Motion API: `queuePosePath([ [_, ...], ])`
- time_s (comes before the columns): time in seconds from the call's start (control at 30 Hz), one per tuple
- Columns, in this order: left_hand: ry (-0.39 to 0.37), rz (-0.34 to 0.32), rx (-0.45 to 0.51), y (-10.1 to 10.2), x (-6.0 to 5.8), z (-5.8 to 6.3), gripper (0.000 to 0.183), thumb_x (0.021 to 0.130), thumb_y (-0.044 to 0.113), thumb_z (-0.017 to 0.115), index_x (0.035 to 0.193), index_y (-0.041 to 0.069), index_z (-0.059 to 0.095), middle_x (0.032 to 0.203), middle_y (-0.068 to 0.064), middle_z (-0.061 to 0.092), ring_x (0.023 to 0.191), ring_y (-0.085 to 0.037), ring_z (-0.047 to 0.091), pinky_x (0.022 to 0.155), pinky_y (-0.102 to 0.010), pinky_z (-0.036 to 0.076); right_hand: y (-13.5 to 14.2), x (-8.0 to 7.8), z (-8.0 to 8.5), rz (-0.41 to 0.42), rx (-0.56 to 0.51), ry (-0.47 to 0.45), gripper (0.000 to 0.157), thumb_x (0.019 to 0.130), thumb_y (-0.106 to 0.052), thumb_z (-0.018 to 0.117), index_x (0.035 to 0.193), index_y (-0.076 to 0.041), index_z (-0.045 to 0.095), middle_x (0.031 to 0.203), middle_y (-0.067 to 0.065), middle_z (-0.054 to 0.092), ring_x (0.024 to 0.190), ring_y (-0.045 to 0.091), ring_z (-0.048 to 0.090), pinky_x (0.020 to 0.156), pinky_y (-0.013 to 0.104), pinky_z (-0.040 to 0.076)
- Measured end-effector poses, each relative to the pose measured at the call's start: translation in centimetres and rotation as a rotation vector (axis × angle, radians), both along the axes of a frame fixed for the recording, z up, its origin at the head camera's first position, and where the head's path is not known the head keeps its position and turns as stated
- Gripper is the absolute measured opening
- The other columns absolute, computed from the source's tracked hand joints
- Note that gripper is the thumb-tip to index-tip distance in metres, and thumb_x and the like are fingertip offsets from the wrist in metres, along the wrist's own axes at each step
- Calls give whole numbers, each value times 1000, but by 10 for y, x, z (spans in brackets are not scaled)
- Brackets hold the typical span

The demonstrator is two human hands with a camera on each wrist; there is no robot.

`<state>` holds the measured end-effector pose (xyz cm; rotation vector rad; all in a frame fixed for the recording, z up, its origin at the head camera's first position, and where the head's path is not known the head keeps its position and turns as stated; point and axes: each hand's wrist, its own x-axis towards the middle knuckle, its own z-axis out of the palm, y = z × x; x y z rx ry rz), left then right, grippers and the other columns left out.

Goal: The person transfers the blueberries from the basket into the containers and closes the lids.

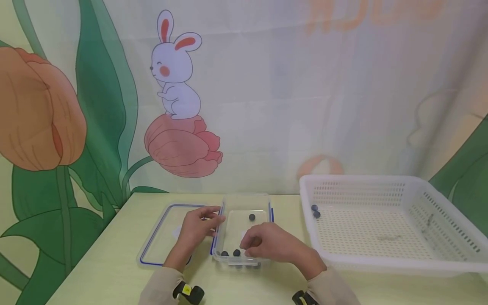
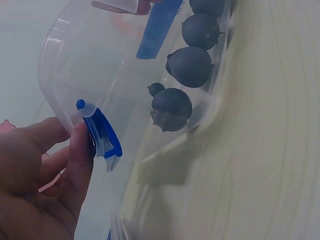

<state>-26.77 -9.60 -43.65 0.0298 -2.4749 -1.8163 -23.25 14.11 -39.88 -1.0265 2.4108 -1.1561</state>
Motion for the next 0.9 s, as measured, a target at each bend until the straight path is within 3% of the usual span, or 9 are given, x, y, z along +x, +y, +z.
queuePosePath([
  [0.3,0,2,4,-1,0,0,39,83,23,78,119,10,68,95,-7,62,72,-17,66,60,-29,59,2,0,5,-37,9,8,8,88,-18,73,95,-20,72,89,-10,69,82,11,65,72,25,55],
  [0.5,-5,0,6,1,0,-1,39,83,22,78,119,10,68,94,-7,61,72,-18,65,61,-29,59,13,2,18,-88,-14,4,9,89,-22,71,98,-21,71,95,-8,69,87,11,66,75,27,55],
  [0.7,-9,2,11,2,0,-1,39,83,22,78,119,10,68,95,-7,61,72,-17,65,61,-28,59,32,5,48,-145,-78,80,13,90,-24,71,103,-22,70,99,-7,69,90,13,67,80,28,55],
  [0.9,-5,17,-3,0,-1,-2,39,83,23,78,119,11,69,95,-7,61,73,-18,65,60,-28,59,54,7,87,-195,-58,172,17,90,-28,70,106,-22,69,102,-7,69,92,12,67,80,30,56],
])
